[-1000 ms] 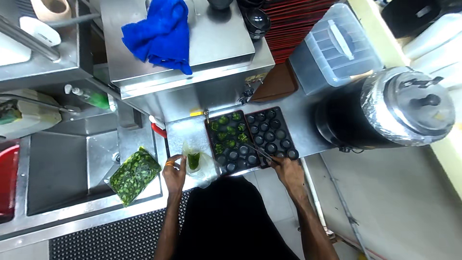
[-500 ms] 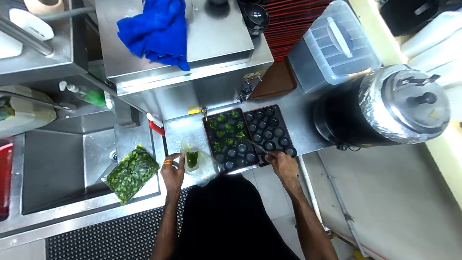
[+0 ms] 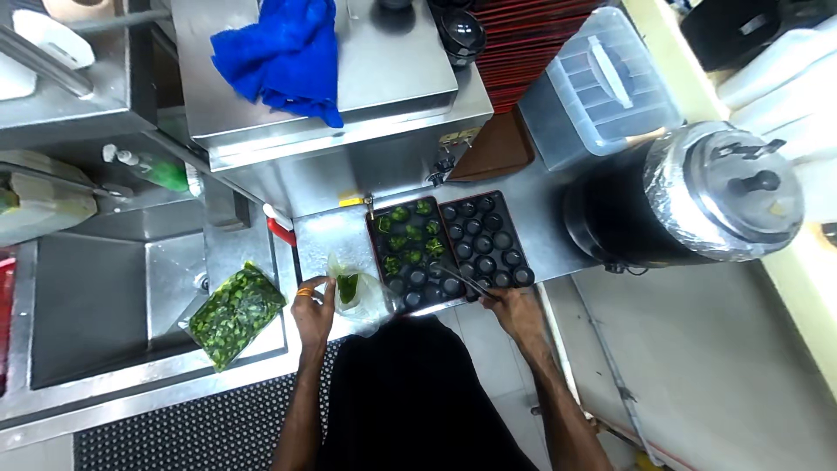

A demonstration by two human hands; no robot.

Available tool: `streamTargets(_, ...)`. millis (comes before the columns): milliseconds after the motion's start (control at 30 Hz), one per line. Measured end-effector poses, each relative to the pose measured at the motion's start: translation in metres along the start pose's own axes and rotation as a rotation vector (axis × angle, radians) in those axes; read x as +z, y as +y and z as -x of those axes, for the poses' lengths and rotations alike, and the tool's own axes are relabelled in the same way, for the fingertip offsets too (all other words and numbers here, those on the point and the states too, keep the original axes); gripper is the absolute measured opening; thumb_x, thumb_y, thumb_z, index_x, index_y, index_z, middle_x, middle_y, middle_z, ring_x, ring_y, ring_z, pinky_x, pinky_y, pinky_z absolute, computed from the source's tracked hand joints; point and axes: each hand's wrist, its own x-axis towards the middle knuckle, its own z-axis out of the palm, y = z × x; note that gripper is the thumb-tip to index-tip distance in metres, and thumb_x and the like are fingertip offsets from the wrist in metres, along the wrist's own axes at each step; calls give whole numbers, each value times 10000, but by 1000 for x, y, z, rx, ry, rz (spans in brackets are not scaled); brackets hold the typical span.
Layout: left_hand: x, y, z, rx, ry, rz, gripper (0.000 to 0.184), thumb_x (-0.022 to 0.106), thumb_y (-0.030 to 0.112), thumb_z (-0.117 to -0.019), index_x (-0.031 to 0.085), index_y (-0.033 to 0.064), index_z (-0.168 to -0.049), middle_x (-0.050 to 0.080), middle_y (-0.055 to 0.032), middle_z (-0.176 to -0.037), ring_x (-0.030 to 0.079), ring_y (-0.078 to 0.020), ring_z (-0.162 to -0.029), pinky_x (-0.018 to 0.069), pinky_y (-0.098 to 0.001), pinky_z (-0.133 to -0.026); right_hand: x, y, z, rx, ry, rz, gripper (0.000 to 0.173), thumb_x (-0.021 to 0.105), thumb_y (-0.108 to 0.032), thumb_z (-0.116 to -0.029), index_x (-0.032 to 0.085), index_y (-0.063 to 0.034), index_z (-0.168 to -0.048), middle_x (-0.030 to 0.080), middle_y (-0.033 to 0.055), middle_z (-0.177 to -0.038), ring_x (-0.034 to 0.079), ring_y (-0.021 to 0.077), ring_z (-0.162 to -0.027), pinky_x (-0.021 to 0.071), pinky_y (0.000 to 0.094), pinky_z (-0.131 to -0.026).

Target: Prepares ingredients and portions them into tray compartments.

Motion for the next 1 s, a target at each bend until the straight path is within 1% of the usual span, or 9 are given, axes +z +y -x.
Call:
streamTargets(100,-1,1,1,-6,-9,-6,243,704,308,-970,741,87,-1065,726,-55,-992,583,-32,-611,489,-194,-547,1,-9,-1,17,28,-31,334,616,-446,-1007,756,-264,-1249,768,107,-1105,714,355,-1045,529,622,-898)
streamTargets(167,-1,2,0,-10,-11,3,234,711,301,-965,743,89,-1057,727,-55,-1006,587,-29,-617,492,-192,-546,7,-11,-7,16,47,-27,335,608,-450,-1006,758,-256,-1234,766,115,-1095,712,359,-1040,534,621,-883)
streamTargets(333,-3,-1,3,-6,-3,10,232,713,297,-964,740,87,-1058,724,-51,-992,579,-24,-614,485,-189,-543,13,-22,-17,55,59,46,361,563,-455,-1027,733,-263,-1281,759,116,-1143,705,358,-1091,531,610,-917)
streamTargets(433,-3,-2,4,-6,3,3,227,710,301,-966,742,95,-1056,727,-47,-1016,588,-24,-628,488,-188,-547,13,-24,-20,64,61,59,335,561,-434,-1031,740,-270,-1263,765,100,-1130,709,353,-1084,535,598,-911)
streamTargets(567,-3,-3,5,-8,17,8,219,713,297,-965,743,98,-1052,729,-48,-1013,587,-28,-628,489,-192,-546,8,-14,-22,30,57,-62,305,593,-406,-1020,762,-272,-1235,785,37,-1093,725,292,-1059,532,588,-928)
streamTargets(667,-6,-1,6,-19,5,4,240,706,288,-971,740,71,-1068,730,-78,-1005,602,-60,-627,508,-232,-559,-1,-3,-13,-46,52,-212,276,619,-361,-1025,783,-223,-1199,796,-2,-1031,741,232,-997,539,570,-926)
streamTargets(800,-5,1,6,-20,15,5,228,709,281,-968,743,74,-1059,729,-73,-994,597,-50,-629,503,-216,-560,-4,7,-1,-59,19,-258,254,646,-337,-1017,795,-204,-1174,800,-20,-996,743,204,-964,535,560,-923)
streamTargets(867,-3,1,6,-15,20,4,228,712,286,-966,745,81,-1061,731,-67,-994,595,-41,-626,500,-207,-562,-1,8,1,-17,-11,-187,255,646,-360,-1014,794,-224,-1169,799,-16,-1007,741,220,-976,532,573,-916)
streamTargets(1000,-1,2,7,5,26,7,226,714,281,-965,742,77,-1057,735,-64,-1009,590,-31,-620,494,-194,-553,7,6,3,21,-1,-72,318,657,-418,-985,764,-257,-1238,775,76,-1114,716,336,-1062,522,632,-923)
